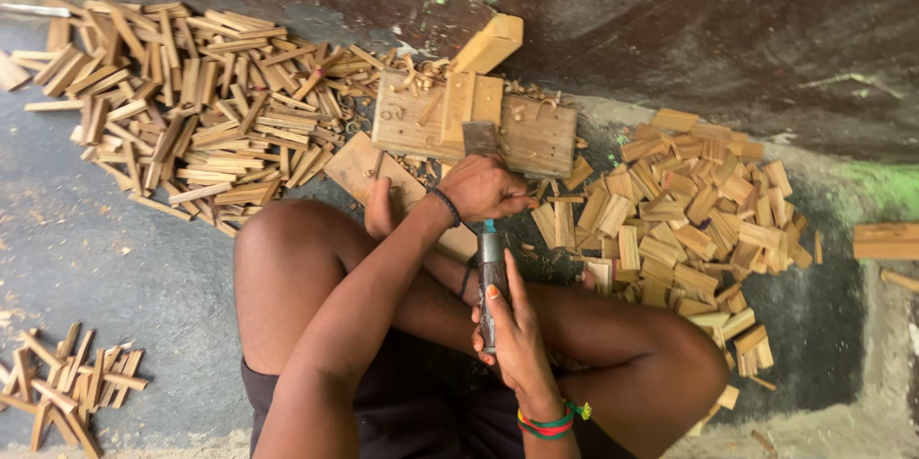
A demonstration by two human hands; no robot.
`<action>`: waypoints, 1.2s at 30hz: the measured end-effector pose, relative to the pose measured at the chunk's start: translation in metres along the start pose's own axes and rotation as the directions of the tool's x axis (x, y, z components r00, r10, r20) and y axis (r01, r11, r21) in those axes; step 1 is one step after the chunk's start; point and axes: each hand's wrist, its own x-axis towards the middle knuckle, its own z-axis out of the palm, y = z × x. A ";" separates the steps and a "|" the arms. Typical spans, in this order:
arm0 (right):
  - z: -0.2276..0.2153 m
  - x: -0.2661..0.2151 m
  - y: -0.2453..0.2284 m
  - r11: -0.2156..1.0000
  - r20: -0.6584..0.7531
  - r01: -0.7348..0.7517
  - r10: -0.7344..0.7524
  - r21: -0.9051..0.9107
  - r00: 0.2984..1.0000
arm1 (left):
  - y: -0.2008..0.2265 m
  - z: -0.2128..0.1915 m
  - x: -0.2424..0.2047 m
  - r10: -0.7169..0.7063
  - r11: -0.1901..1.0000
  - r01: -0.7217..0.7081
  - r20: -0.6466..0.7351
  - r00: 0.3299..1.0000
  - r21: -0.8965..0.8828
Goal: The person sits on the floor and uses a hammer and a chisel to split small wooden blocks into smaller pieces. They repeatedly position the chisel on the wood and strike it with the hammer, creating a pile of wood chips and split pieces.
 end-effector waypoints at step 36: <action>0.006 0.081 -0.003 0.945 0.094 0.139 -0.174 0.295 0.980 | -0.030 -0.006 0.008 0.302 0.922 -0.209 -0.265 0.916 0.326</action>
